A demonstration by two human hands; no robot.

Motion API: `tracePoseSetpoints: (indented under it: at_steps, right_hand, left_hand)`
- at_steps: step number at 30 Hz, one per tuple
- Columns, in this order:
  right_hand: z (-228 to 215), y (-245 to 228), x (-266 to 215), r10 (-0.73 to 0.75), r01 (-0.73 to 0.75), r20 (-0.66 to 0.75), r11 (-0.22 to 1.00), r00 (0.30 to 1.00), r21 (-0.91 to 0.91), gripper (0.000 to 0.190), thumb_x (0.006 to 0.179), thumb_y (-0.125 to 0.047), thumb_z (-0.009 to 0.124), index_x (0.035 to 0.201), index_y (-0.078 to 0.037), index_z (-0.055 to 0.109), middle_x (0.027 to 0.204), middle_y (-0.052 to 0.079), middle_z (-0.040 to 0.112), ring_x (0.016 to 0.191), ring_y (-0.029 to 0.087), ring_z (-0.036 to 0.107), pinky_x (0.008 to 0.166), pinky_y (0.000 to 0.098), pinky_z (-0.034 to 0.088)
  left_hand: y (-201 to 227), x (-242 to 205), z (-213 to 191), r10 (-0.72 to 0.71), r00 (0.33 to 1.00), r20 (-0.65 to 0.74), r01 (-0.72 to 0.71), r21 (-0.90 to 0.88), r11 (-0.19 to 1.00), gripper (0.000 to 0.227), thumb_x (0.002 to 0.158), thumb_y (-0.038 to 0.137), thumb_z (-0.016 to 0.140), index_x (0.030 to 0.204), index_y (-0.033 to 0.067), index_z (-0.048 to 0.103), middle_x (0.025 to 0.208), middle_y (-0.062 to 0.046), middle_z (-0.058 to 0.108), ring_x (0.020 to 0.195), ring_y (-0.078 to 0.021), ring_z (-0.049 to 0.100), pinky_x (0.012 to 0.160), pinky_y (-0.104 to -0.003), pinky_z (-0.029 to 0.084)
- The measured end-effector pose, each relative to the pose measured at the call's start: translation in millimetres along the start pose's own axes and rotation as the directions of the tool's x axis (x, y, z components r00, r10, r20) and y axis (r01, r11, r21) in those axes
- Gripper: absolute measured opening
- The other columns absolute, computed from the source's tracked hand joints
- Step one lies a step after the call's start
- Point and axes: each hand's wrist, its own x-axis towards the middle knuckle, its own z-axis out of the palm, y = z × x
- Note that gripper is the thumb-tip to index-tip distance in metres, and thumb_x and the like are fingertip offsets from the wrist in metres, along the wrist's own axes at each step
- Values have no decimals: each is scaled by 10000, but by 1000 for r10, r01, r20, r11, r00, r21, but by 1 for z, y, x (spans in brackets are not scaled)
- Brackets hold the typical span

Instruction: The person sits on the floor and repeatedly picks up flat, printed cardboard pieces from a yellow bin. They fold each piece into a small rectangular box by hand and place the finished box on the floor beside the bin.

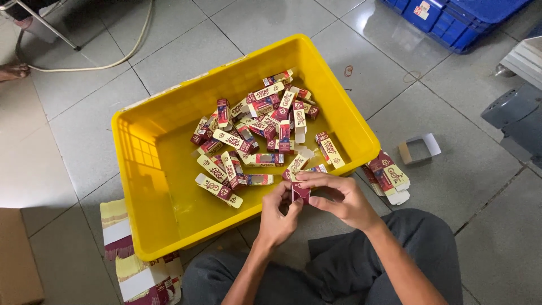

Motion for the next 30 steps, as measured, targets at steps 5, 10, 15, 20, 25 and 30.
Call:
tracePoseSetpoints:
  at_steps: [5,10,15,20,25,30]
  right_hand:
    - [1,10,-2,-8,7,-47,1000,999,-11,270,825,-23,762,1089,23,793,1213,233,748,1229,362,661,1006,476,535]
    - [0,6,2,-63,63,-79,998,995,-7,235,841,-2,745,1069,12,799,1156,237,769,1191,372,685,1007,485,542]
    - [-1,1,0,-95,97,-72,995,993,23,221,854,-12,752,1068,-5,803,1156,229,777,1170,372,702,994,477,552]
    - [5,3,-1,-116,119,-67,992,991,41,230,851,11,753,1071,-33,802,1127,215,783,1115,347,729,959,486,576]
    - [13,4,-2,-154,153,-91,988,984,-18,233,849,45,743,1055,-39,810,1092,204,789,1091,344,737,964,495,562]
    - [19,1,-3,-176,168,-96,983,980,-78,225,845,40,742,1024,-64,832,1079,192,795,1069,334,752,952,476,567]
  left_hand:
    - [-2,-3,4,2,1000,-24,1,108,994,228,762,220,701,904,42,697,586,-109,603,518,-191,550,472,-331,441]
    - [6,-1,-5,-30,992,124,39,-67,997,291,853,253,678,982,-7,669,681,-138,642,630,-216,597,565,-353,505]
    - [6,0,-11,-30,973,228,72,-175,982,282,979,238,599,1001,-36,663,701,-141,653,668,-223,623,618,-373,541]
    - [10,-4,-5,-103,969,225,191,-413,891,248,1000,224,648,917,-3,590,492,-56,495,395,-125,459,406,-257,430]
    - [-2,-6,-2,-100,966,238,208,-489,847,238,994,206,650,931,-13,584,478,-40,486,357,-94,438,351,-261,424]
    - [-8,-8,1,-94,973,211,195,-533,823,210,982,166,636,916,-16,555,469,-42,466,354,-87,410,338,-269,421]
